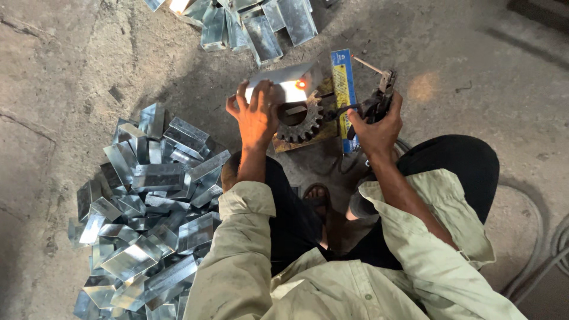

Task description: The person sits on the floor and uses a handheld welding torch to weld small rectangular metal pieces onto a circular gear-like fixture. The person repeatedly picks up metal pieces from a pile, positions them on the fixture, and applies the welding torch to create a joint, generating bright sparks and smoke.

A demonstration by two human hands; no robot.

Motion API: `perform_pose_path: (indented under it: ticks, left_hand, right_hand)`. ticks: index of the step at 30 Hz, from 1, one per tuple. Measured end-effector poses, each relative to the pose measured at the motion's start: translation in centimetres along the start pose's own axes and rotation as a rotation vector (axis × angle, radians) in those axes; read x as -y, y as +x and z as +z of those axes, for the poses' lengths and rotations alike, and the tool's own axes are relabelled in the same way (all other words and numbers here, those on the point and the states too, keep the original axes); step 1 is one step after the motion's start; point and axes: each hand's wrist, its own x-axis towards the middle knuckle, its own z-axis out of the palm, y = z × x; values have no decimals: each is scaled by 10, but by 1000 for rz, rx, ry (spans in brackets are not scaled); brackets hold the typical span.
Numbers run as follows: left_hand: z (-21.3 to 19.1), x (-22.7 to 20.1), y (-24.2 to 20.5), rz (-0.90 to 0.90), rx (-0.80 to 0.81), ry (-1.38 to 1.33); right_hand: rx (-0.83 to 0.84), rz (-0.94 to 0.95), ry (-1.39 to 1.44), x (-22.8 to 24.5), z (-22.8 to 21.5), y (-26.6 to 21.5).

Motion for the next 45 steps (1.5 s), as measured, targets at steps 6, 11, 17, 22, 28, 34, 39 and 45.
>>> perform_pose_path:
  ticks: [6,11,17,22,28,34,39,45]
  left_hand:
    - [56,-15,-15,53,323,242]
    - [50,-17,-6,-6,546,101]
    - [78,3,29,-35,-71,62]
    - [102,26,29,18,297,253]
    - [60,10,25,180,42,161]
    - [47,1,13,240,-90,208]
    - [50,-4,11,241,-100,173]
    - [45,-17,8,196,-38,151]
  right_hand:
    - [8,0,-53,-4,0,-3]
    - [-13,37,-4,-10,-1,-2]
    - [-17,699,885,-12,-17,20]
    - [-119,916,1040,-24,-33,27]
    - [109,537,679,-77,2,-1]
    - [261,68,-58,-12,9,-22]
    - [202,-218,-99,14,6,-32]
    - [157,-300,-167,11,-1,-36]
